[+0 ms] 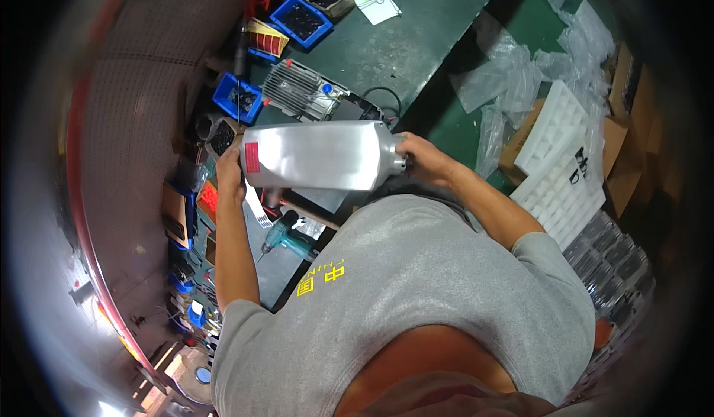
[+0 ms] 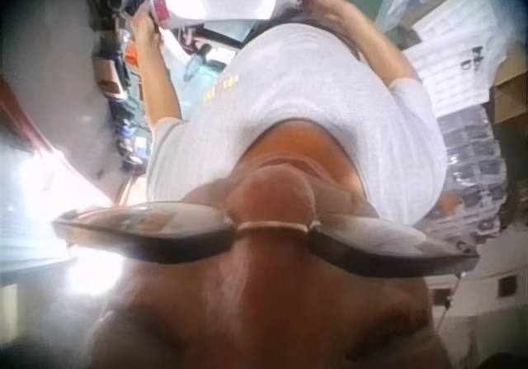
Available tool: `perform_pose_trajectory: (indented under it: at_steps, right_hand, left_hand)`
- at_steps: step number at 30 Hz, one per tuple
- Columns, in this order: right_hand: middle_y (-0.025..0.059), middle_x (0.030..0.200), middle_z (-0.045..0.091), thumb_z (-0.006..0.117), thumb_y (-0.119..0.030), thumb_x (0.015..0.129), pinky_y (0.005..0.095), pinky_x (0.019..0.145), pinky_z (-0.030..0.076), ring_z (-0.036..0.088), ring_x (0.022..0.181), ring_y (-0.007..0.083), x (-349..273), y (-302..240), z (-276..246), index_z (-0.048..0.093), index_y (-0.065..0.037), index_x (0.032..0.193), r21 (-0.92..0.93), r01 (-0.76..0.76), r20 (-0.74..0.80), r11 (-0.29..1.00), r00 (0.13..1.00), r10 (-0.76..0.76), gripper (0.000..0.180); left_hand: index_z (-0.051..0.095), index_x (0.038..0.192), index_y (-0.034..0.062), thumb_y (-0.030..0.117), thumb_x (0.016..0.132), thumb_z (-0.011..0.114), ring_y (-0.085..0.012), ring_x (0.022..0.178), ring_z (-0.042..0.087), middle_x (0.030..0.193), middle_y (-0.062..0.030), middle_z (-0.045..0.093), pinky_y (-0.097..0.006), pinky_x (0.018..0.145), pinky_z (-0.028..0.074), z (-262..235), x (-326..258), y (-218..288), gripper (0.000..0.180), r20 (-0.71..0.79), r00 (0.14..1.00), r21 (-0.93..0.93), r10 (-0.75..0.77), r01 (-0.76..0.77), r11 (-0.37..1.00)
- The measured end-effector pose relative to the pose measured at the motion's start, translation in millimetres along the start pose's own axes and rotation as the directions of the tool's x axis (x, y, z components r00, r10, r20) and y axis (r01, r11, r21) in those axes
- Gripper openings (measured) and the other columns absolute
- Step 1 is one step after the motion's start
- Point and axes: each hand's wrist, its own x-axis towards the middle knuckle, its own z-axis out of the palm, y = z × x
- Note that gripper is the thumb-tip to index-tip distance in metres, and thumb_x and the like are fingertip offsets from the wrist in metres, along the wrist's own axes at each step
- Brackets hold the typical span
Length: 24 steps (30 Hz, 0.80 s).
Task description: The person assembles a silver metal housing onto a motor unit using a cordless drill to fasten screws. They handle the motor, housing, screws, and drill, then place the completed unit on a table with other similar units.
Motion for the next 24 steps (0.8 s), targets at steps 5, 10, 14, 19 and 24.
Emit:
perform_pose_trajectory:
  at_steps: [5, 10, 14, 19, 24]
  right_hand:
    - [0.0068, 0.112, 0.056, 0.061, -0.024, 0.09, 0.0357, 0.082, 0.049, 0.054, 0.101, 0.0163, -3.3, 18.1, -12.6, 0.046, -0.005, 0.135, -0.059, -0.029, 0.036, 0.998, 0.999, 0.031, 0.052]
    - [0.0091, 0.12, 0.056, 0.066, -0.025, 0.091, 0.0348, 0.085, 0.049, 0.055, 0.109, 0.0171, 10.3, 21.2, -0.3, 0.044, -0.003, 0.139, 0.077, 0.138, -0.191, 0.987, 0.974, -0.122, 0.057]
    - [0.0117, 0.118, 0.06, 0.069, -0.017, 0.087, 0.0349, 0.086, 0.05, 0.058, 0.106, 0.0186, 19.9, 13.9, 11.5, 0.045, 0.003, 0.138, 0.0, 0.215, -0.236, 0.977, 0.949, -0.209, 0.06]
    - [0.0129, 0.117, 0.061, 0.07, -0.006, 0.085, 0.0358, 0.091, 0.053, 0.062, 0.107, 0.0222, 33.7, 16.9, 20.5, 0.045, 0.005, 0.139, 0.028, 0.271, -0.242, 0.962, 0.936, -0.256, 0.06]
    - [0.0148, 0.119, 0.06, 0.073, -0.001, 0.082, 0.0361, 0.088, 0.057, 0.064, 0.105, 0.024, 35.5, 16.3, 27.5, 0.042, 0.006, 0.139, 0.154, 0.243, -0.33, 0.958, 0.926, -0.181, 0.065]
  left_hand:
    - [0.059, 0.131, -0.0059, 0.01, 0.102, 0.045, -0.0202, 0.104, 0.065, 0.119, -0.0138, 0.067, -0.032, 0.094, 0.051, 1.5, 17.3, 8.4, 0.036, 0.083, 0.99, 0.091, 0.111, -0.118, 0.989]
    - [0.059, 0.133, -0.0035, 0.013, 0.102, 0.045, -0.0187, 0.102, 0.065, 0.119, -0.014, 0.067, -0.031, 0.092, 0.051, 49.5, 33.3, 71.6, 0.037, 0.066, 0.993, 0.278, 0.097, -0.112, 0.954]
    - [0.059, 0.135, 0.0001, 0.015, 0.104, 0.045, -0.0186, 0.104, 0.065, 0.122, -0.013, 0.067, -0.029, 0.092, 0.051, 79.1, 66.6, 104.1, 0.038, 0.106, 0.977, 0.39, 0.184, -0.211, 0.896]
    - [0.061, 0.133, 0.0009, 0.015, 0.104, 0.045, -0.0192, 0.103, 0.066, 0.121, -0.0122, 0.067, -0.029, 0.092, 0.051, 83.1, 125.8, 110.2, 0.036, 0.181, 0.968, 0.366, 0.174, -0.231, 0.901]
    - [0.062, 0.131, 0.0007, 0.013, 0.103, 0.047, -0.0182, 0.101, 0.066, 0.118, -0.0123, 0.068, -0.029, 0.09, 0.051, 98.4, 139.8, 108.8, 0.035, 0.174, 0.975, 0.43, 0.141, -0.203, 0.88]
